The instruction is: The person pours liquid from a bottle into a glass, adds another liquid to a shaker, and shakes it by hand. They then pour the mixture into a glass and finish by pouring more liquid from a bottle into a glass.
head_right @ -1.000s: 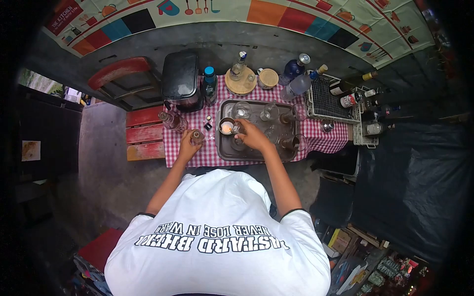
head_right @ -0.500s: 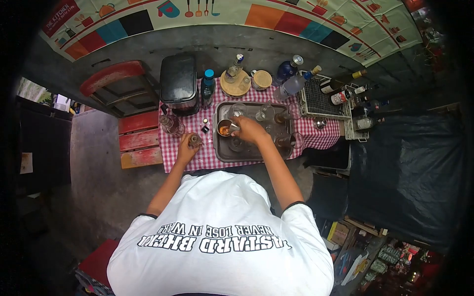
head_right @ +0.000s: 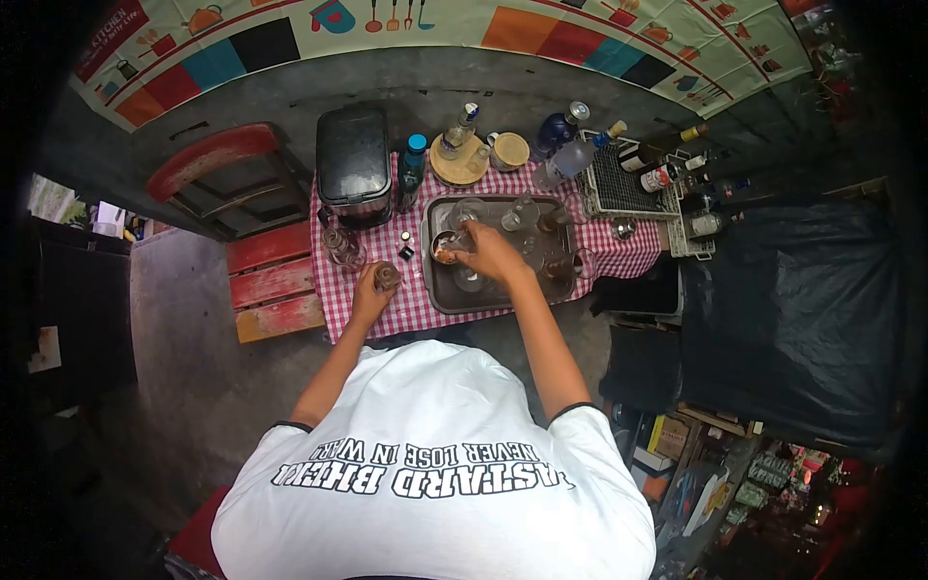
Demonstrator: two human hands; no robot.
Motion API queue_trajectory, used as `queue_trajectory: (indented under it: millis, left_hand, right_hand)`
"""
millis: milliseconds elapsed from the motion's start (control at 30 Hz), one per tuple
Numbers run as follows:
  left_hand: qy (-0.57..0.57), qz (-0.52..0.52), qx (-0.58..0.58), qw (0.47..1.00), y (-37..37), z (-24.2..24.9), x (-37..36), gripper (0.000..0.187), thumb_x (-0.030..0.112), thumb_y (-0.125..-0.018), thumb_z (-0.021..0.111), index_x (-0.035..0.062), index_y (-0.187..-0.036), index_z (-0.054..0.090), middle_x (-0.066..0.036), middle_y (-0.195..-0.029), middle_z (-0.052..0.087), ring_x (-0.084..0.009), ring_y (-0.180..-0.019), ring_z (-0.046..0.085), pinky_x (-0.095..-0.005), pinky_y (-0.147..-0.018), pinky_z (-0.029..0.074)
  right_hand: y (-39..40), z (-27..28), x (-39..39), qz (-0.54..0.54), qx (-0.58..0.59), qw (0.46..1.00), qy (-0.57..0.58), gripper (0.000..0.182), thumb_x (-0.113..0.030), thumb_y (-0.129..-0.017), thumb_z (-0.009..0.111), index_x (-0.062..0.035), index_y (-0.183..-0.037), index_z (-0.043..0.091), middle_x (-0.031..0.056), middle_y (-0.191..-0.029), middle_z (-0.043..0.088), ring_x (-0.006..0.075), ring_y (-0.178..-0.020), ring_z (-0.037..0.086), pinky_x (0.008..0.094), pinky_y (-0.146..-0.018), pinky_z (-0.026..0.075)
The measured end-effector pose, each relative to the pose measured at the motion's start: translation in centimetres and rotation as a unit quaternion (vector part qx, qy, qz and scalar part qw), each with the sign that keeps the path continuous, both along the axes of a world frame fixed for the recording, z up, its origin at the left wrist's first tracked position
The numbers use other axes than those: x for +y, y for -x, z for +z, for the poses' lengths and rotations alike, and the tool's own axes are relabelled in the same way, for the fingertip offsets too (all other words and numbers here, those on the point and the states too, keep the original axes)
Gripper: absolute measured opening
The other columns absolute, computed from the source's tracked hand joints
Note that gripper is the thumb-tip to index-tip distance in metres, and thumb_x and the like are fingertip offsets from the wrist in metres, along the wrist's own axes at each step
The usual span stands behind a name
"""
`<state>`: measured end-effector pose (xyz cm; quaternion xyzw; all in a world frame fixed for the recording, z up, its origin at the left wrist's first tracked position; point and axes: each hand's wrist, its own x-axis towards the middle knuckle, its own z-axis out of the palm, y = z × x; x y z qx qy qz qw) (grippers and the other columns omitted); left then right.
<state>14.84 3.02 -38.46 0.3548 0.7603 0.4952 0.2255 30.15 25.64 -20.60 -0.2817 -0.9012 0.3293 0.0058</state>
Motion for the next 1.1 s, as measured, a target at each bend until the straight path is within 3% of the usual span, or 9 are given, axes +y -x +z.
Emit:
queue_trajectory:
  millis: [100, 167, 267, 367, 533, 633, 700, 967, 1100]
  left_hand:
    - [-0.009, -0.004, 0.004, 1.000, 0.5, 0.1, -0.4, 0.058, 0.005, -0.070, 0.080, 0.0067, -0.123, 0.057, -0.013, -0.117, 0.060, -0.0351, -0.110, 0.062, -0.0402, -0.091, 0.051]
    - [0.006, -0.015, 0.006, 1.000, 0.7, 0.3, -0.7, 0.059, 0.006, -0.070, 0.081, 0.0060, -0.124, 0.056, -0.014, -0.118, 0.059, -0.0360, -0.110, 0.061, -0.0409, -0.091, 0.051]
    - [0.026, -0.031, 0.020, 0.999, 1.1, 0.1, -0.8, 0.063, 0.007, -0.070, 0.081, 0.0045, -0.126, 0.053, -0.016, -0.121, 0.057, -0.0378, -0.113, 0.059, -0.0422, -0.092, 0.051]
    - [0.053, -0.052, 0.025, 0.997, 1.4, -0.3, -0.9, 0.074, 0.010, -0.069, 0.082, 0.0013, -0.132, 0.045, -0.020, -0.127, 0.053, -0.0405, -0.116, 0.056, -0.0437, -0.094, 0.049]
    - [0.133, -0.087, 0.054, 0.986, 2.4, -0.8, -3.3, 0.078, 0.017, -0.071, 0.082, -0.0013, -0.136, 0.042, -0.025, -0.137, 0.046, -0.0419, -0.125, 0.050, -0.0452, -0.103, 0.044]
    - [0.156, -0.103, 0.091, 0.978, 3.6, 0.1, -5.2, 0.079, 0.018, -0.070, 0.082, -0.0018, -0.136, 0.042, -0.025, -0.136, 0.046, -0.0413, -0.129, 0.046, -0.0452, -0.107, 0.041]
    - [0.279, -0.133, 0.133, 0.942, 4.6, -0.8, -6.6, 0.078, 0.018, -0.070, 0.082, -0.0008, -0.135, 0.044, -0.023, -0.136, 0.046, -0.0407, -0.129, 0.044, -0.0457, -0.107, 0.041]
    - [0.270, -0.146, 0.154, 0.939, 6.0, -1.8, -8.8, 0.080, 0.017, -0.067, 0.081, 0.0003, -0.136, 0.044, -0.024, -0.137, 0.043, -0.0414, -0.132, 0.040, -0.0464, -0.109, 0.039]
    - [0.262, -0.147, 0.149, 0.942, 6.2, -1.8, -8.7, 0.080, 0.016, -0.067, 0.081, -0.0004, -0.136, 0.043, -0.024, -0.137, 0.043, -0.0412, -0.130, 0.041, -0.0461, -0.109, 0.039]
  right_hand:
    - [0.6, 0.8, -2.7, -0.041, -0.036, 0.997, 0.058, 0.053, -0.030, -0.079, 0.079, -0.0001, -0.119, 0.062, 0.0209, -0.106, 0.069, 0.0341, -0.099, 0.068, 0.0415, -0.087, 0.052]
    - [0.6, -1.3, -4.4, -0.043, 0.037, 0.996, 0.069, 0.054, -0.032, -0.078, 0.080, -0.0013, -0.118, 0.063, 0.0184, -0.097, 0.071, 0.0346, -0.091, 0.069, 0.0409, -0.083, 0.053]
    - [0.9, -5.2, -6.8, -0.014, 0.071, 0.997, 0.005, 0.054, -0.028, -0.077, 0.079, -0.0029, -0.122, 0.062, 0.0191, -0.113, 0.067, 0.0375, -0.106, 0.064, 0.0409, -0.093, 0.050]
    - [1.8, -7.1, -8.7, -0.024, 0.019, 0.998, 0.058, 0.058, -0.024, -0.077, 0.078, -0.0034, -0.128, 0.058, 0.0203, -0.124, 0.062, 0.0373, -0.117, 0.058, 0.0408, -0.098, 0.048]
    - [2.7, -11.7, -10.6, -0.023, 0.040, 0.997, 0.066, 0.047, -0.015, -0.074, 0.074, -0.0003, -0.113, 0.053, 0.0218, -0.111, 0.058, 0.0426, -0.110, 0.056, 0.0470, -0.091, 0.047]
    - [3.3, -14.3, -11.0, -0.046, 0.011, 0.998, 0.044, 0.050, -0.015, -0.072, 0.075, -0.0008, -0.114, 0.051, 0.0217, -0.114, 0.057, 0.0417, -0.112, 0.055, 0.0467, -0.091, 0.047]
    - [3.5, -16.0, -10.7, -0.058, 0.009, 0.996, 0.067, 0.052, -0.015, -0.071, 0.075, -0.0018, -0.114, 0.049, 0.0210, -0.116, 0.056, 0.0406, -0.114, 0.055, 0.0460, -0.093, 0.047]
    - [3.7, -16.8, -10.4, -0.088, -0.038, 0.995, 0.041, 0.048, -0.015, -0.076, 0.074, -0.0054, -0.115, 0.047, 0.0169, -0.120, 0.055, 0.0377, -0.118, 0.053, 0.0472, -0.095, 0.047]
    - [3.5, -17.3, -10.8, -0.106, -0.066, 0.991, 0.049, 0.059, -0.017, -0.074, 0.078, -0.0061, -0.123, 0.047, 0.0187, -0.125, 0.052, 0.0379, -0.123, 0.050, 0.0450, -0.101, 0.044]
